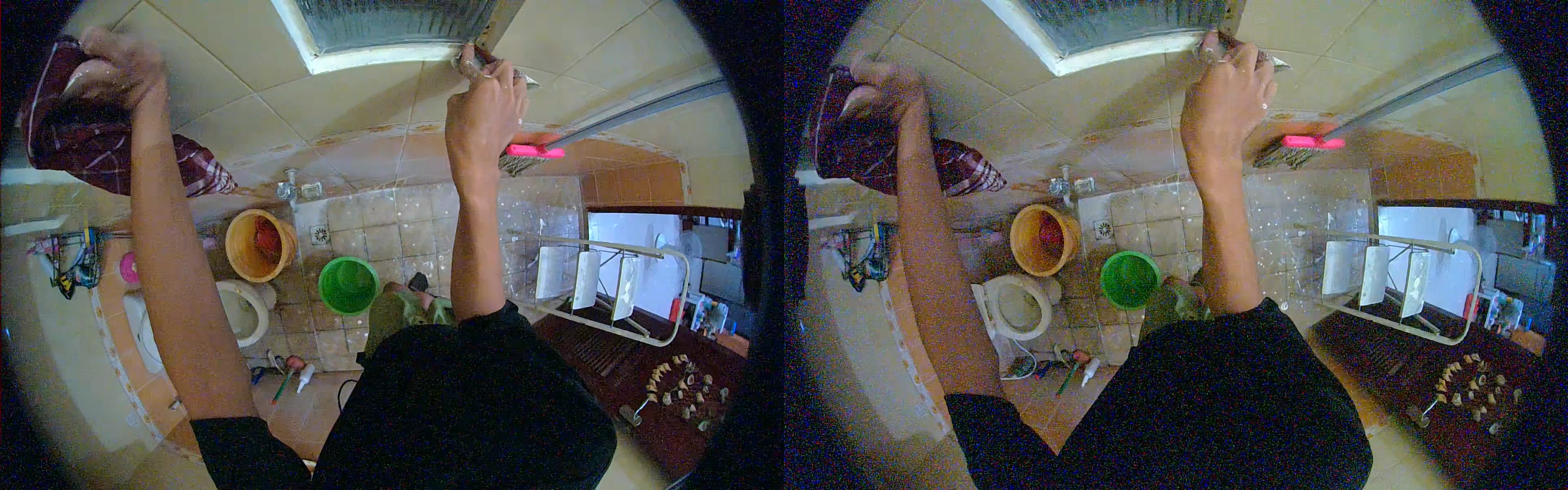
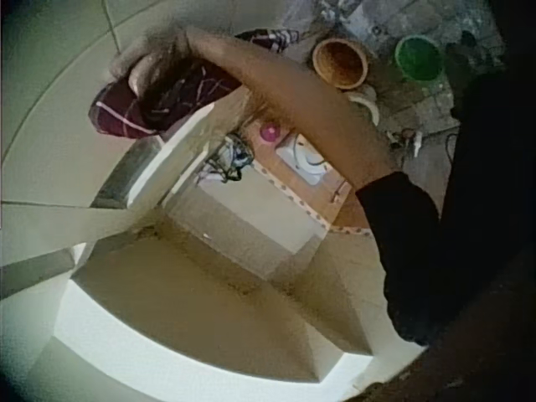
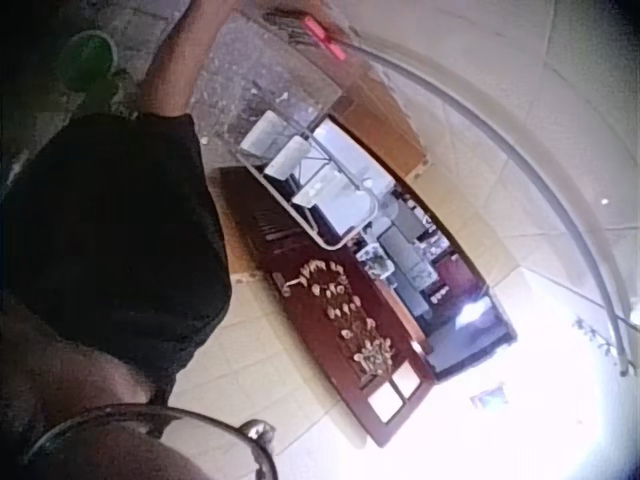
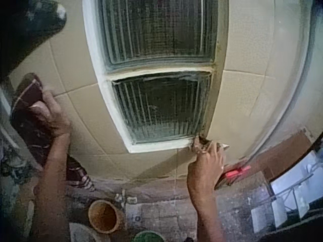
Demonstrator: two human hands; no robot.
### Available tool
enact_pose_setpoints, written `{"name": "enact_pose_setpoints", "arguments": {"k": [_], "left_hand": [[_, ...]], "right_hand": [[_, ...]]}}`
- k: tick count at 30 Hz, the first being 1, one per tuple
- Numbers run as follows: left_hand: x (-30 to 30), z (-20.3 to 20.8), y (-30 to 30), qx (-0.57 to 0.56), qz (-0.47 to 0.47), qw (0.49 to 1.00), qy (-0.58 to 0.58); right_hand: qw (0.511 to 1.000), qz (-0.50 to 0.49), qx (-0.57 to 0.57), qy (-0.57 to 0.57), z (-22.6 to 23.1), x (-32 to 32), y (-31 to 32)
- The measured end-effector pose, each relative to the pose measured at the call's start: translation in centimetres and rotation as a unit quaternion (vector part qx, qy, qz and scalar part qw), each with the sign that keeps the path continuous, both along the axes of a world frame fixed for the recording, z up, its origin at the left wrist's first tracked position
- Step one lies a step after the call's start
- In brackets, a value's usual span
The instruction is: The person is cleaning the bathroom window with a cloth and water.
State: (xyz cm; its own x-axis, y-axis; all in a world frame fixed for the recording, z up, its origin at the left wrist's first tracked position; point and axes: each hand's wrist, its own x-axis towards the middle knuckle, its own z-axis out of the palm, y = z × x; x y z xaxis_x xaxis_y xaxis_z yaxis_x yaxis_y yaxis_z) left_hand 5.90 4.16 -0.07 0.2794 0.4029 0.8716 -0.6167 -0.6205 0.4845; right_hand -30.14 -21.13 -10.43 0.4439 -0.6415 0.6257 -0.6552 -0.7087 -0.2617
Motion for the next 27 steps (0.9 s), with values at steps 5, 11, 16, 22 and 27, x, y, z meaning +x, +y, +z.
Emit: {"name": "enact_pose_setpoints", "arguments": {"k": [5,11,16,22,27], "left_hand": [[-2.1,-0.1,1.6,-0.018,-0.020,1.000,0.009],[-0.6,-1.3,-1.1,-0.040,-0.016,0.999,0.018],[0.8,-1.3,-0.7,-0.054,0.053,0.997,0.017],[-3.6,-0.4,-2.3,-0.088,0.005,0.996,0.023],[-3.7,0.1,-1.6,-0.043,0.018,0.999,0.008]], "right_hand": [[0.999,0.036,0.024,0.013,0.8,0.1,1.1],[0.999,0.047,-0.025,-0.011,0.4,-0.5,-0.5],[0.997,0.076,0.015,-0.014,0.7,-1.0,-0.8],[0.991,0.090,0.077,-0.062,0.2,-1.8,-1.4],[0.990,0.114,0.080,-0.026,-0.7,-1.2,-1.8]]}}
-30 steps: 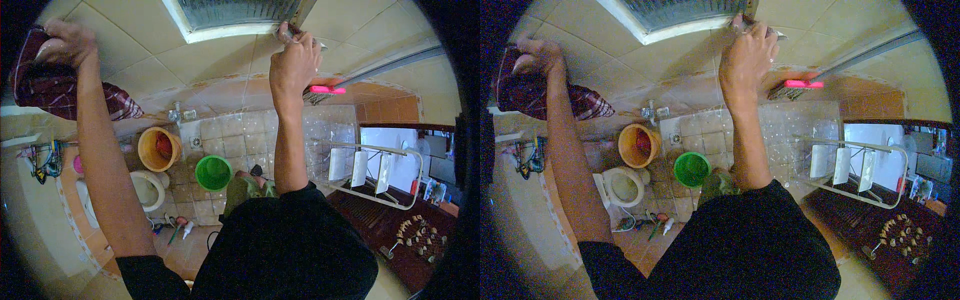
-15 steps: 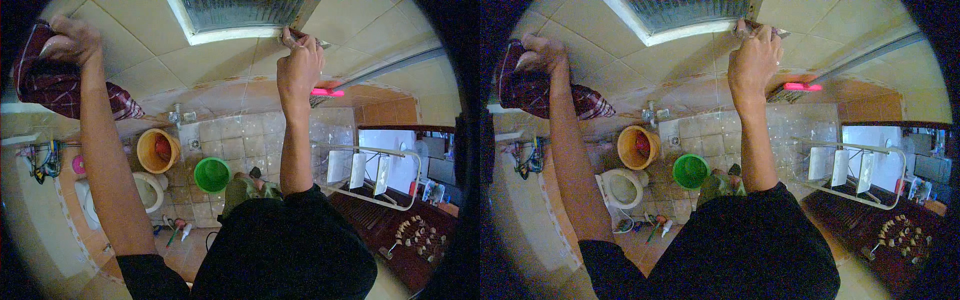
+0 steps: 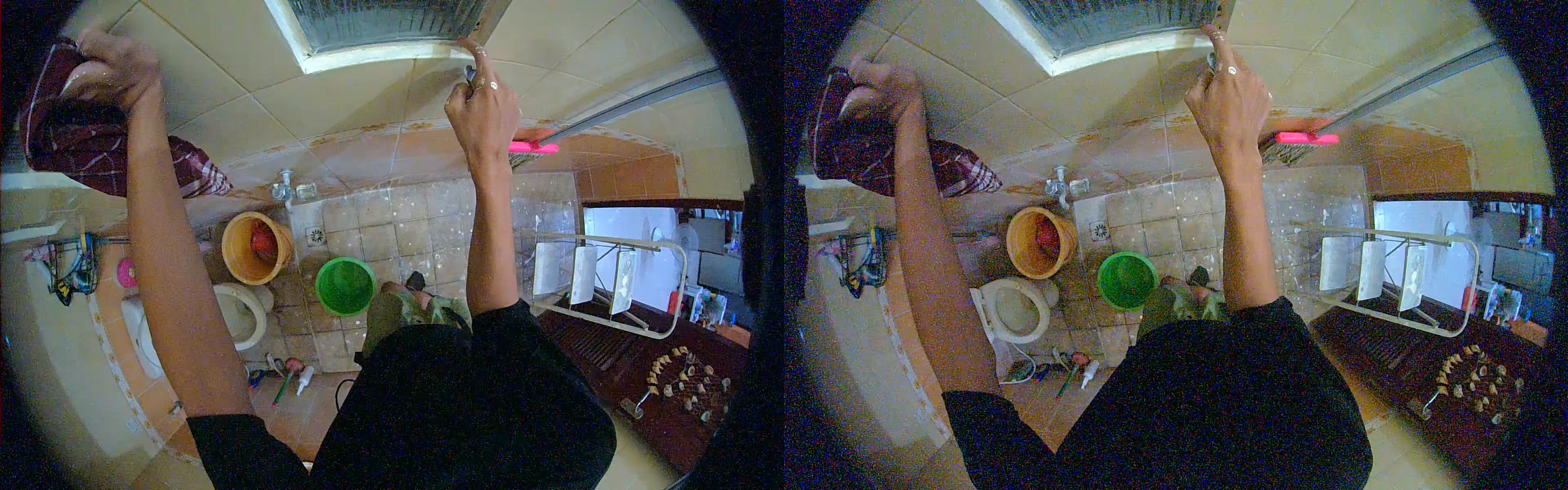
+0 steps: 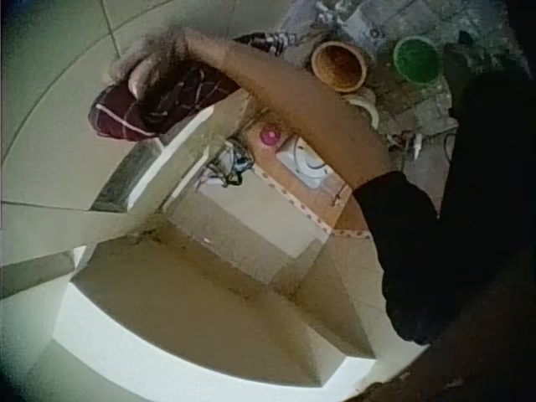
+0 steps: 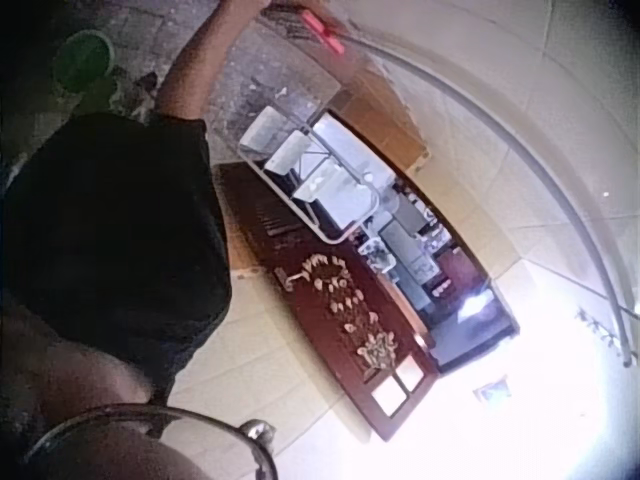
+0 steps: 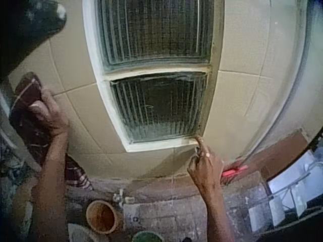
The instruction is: The person is cleaning the bathroom window with a cloth and water.
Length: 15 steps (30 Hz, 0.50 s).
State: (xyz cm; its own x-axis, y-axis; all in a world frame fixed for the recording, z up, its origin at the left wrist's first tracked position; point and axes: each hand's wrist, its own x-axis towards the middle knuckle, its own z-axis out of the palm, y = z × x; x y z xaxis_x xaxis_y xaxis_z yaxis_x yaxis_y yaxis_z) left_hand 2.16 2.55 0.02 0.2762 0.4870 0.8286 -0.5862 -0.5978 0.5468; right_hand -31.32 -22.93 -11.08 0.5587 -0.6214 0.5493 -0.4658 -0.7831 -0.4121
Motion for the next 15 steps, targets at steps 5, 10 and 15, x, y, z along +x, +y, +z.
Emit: {"name": "enact_pose_setpoints", "arguments": {"k": [5,10,15], "left_hand": [[0.9,-0.5,-0.7,-0.008,0.005,1.000,0.024],[6.4,-1.1,7.2,0.333,0.236,0.913,-0.023],[3.2,-2.5,0.6,0.081,0.026,0.996,0.026]], "right_hand": [[0.999,-0.031,-0.010,0.014,-1.5,-0.2,-0.8],[0.999,0.026,0.035,-0.009,-0.2,0.8,1.4],[1.000,-0.006,0.017,-0.008,-1.2,-0.4,-0.2]]}}
